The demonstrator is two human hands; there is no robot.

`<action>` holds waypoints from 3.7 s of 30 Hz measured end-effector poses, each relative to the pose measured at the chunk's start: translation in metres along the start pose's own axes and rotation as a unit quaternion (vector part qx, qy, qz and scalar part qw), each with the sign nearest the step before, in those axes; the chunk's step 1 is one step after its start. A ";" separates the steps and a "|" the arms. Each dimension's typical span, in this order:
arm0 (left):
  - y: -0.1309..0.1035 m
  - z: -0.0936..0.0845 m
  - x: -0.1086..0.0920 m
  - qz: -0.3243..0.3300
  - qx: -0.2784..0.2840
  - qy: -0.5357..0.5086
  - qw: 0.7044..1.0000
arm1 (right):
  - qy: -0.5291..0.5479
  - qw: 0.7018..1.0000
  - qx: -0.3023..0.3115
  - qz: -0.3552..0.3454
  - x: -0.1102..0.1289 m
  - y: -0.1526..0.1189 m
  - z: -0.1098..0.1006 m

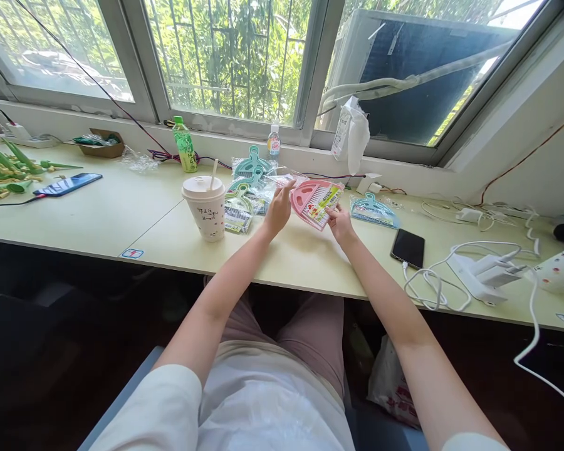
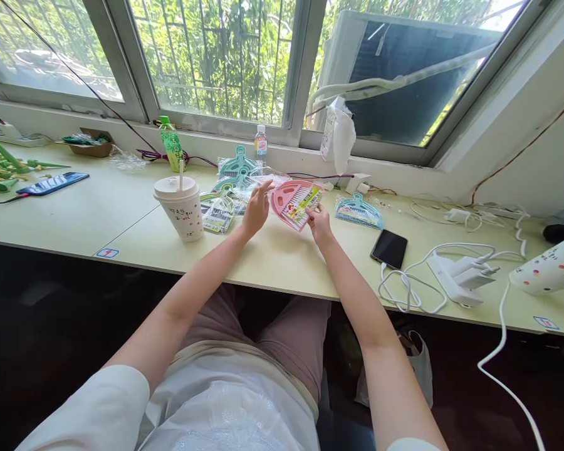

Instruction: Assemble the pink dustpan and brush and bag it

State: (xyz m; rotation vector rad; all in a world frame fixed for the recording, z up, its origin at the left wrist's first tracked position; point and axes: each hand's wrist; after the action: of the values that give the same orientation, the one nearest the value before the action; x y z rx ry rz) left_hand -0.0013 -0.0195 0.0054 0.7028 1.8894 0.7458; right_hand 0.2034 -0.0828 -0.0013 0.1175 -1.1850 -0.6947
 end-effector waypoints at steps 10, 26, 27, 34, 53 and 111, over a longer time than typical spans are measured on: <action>0.001 -0.015 -0.023 -0.025 -0.098 0.003 0.995 | 0.025 0.999 -0.019 -0.032 0.003 0.000 0.007; 0.020 -0.015 -0.009 -0.406 0.153 -0.422 0.796 | 0.010 0.999 0.012 -0.037 0.004 -0.001 0.008; 0.018 -0.013 -0.011 -0.414 0.155 -0.435 0.784 | 0.009 0.999 0.018 -0.029 0.003 -0.001 0.009; 0.002 -0.003 -0.019 -0.413 0.216 -0.435 0.770 | 0.005 1.000 0.020 -0.017 -0.006 -0.003 0.012; -0.020 0.016 -0.026 -0.389 0.414 -0.407 0.715 | -0.002 0.999 -0.022 -0.046 -0.004 -0.004 0.012; -0.009 0.007 -0.017 -0.411 0.325 -0.351 0.776 | 0.010 0.999 0.028 0.022 -0.001 0.014 -0.009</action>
State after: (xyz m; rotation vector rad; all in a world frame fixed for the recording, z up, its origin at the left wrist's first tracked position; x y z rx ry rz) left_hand 0.0102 -0.0368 0.0060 0.3766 1.4645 -0.6987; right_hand 0.2171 -0.0735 0.0010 0.1446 -1.1858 -0.6212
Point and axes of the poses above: each hand's wrist, its own y-axis towards the middle knuckle, its own z-axis out of the palm, x = y × z, and after that the axes turned 15 degrees about -z, right-handed
